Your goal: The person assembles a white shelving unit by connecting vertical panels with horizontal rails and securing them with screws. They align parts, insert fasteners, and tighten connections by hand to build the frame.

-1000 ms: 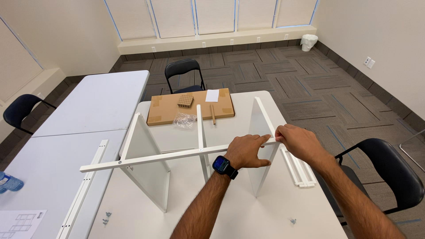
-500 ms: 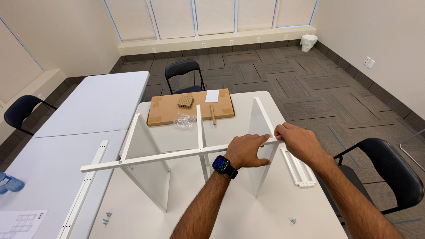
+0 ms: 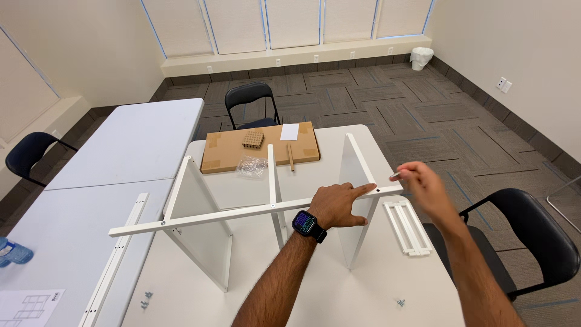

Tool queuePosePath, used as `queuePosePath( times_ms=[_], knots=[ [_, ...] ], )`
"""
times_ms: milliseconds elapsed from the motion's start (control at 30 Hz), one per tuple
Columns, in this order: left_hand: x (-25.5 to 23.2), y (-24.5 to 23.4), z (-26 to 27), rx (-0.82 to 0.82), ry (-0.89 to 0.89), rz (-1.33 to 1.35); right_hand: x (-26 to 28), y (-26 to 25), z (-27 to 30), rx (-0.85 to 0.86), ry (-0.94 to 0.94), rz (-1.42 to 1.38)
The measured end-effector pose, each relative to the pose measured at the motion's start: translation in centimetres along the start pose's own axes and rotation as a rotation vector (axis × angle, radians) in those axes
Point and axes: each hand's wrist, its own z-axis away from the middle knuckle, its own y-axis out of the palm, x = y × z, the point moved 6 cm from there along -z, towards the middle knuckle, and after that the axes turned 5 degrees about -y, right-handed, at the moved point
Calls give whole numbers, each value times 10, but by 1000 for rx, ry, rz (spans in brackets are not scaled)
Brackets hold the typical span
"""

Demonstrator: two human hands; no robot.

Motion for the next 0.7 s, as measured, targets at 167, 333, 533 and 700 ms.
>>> queuePosePath(
  times_ms=[167,333,533,700],
  knots=[
    [3,3,-2,3,3,6,-92,-3,-2,-195,155,-754],
    [3,4,-3,-6,-6,9,-195,26,9,-269,429,-1065],
    [2,2,-2,-17,-3,5,-214,77,20,-213,507,-989],
    [4,7,-5,-19,-2,3,-188,98,32,-215,487,-710]
  ],
)
